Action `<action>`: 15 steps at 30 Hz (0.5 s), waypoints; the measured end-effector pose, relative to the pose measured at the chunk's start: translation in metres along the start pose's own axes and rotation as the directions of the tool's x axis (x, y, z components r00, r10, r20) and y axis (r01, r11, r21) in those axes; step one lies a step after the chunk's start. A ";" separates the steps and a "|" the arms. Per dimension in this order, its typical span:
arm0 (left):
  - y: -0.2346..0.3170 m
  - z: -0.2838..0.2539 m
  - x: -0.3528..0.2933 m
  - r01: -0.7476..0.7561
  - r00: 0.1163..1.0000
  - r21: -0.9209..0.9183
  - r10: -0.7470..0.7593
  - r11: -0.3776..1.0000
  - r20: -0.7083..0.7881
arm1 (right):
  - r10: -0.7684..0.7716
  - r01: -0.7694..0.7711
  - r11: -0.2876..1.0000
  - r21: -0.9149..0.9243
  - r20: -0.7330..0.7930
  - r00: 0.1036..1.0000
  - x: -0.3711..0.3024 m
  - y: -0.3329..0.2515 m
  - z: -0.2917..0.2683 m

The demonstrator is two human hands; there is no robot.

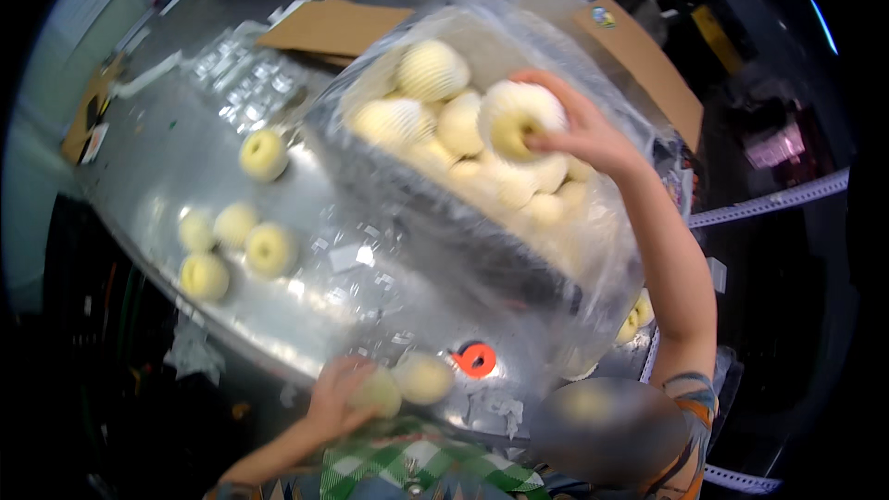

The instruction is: The person wraps individual apples in foam netting, places them into plastic bags, and seals the bags with a handheld tape dispenser. The person then places the packaged apples into a black crate and moves the crate to a stack of other crates.

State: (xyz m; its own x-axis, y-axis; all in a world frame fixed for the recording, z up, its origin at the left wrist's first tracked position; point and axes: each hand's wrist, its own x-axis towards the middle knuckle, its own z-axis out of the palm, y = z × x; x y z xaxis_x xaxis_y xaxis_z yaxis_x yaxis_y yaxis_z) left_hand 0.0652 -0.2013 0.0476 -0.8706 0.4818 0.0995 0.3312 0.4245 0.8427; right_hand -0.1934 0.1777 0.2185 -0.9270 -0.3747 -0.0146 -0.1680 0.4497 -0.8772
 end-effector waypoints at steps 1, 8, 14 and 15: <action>0.013 -0.006 0.015 -0.006 1.000 -0.092 0.005 0.996 -0.010 | -0.055 0.055 0.998 -0.006 0.050 0.997 -0.028 -0.019 0.018; 0.081 0.015 0.042 0.147 0.971 -0.921 -0.233 0.362 0.063 | 0.038 -0.037 0.999 0.014 -0.101 0.994 -0.171 -0.056 0.209; 0.060 0.036 -0.002 0.185 0.917 -0.953 -0.390 0.239 0.080 | -0.129 0.011 0.962 -0.272 -0.419 0.899 -0.210 -0.029 0.285; 0.061 0.035 -0.008 0.195 0.906 -0.955 -0.414 0.225 0.087 | -0.128 0.023 0.971 -0.238 -0.439 0.889 -0.213 -0.029 0.295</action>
State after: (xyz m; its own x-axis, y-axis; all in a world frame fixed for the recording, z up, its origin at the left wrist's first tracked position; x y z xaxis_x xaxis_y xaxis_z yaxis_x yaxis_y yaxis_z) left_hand 0.1053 -0.1528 0.0799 -0.8943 0.3279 -0.3046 -0.4422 -0.5423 0.7145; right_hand 0.1079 0.0057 0.1058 -0.9501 -0.0355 0.3100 -0.2641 0.6208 -0.7381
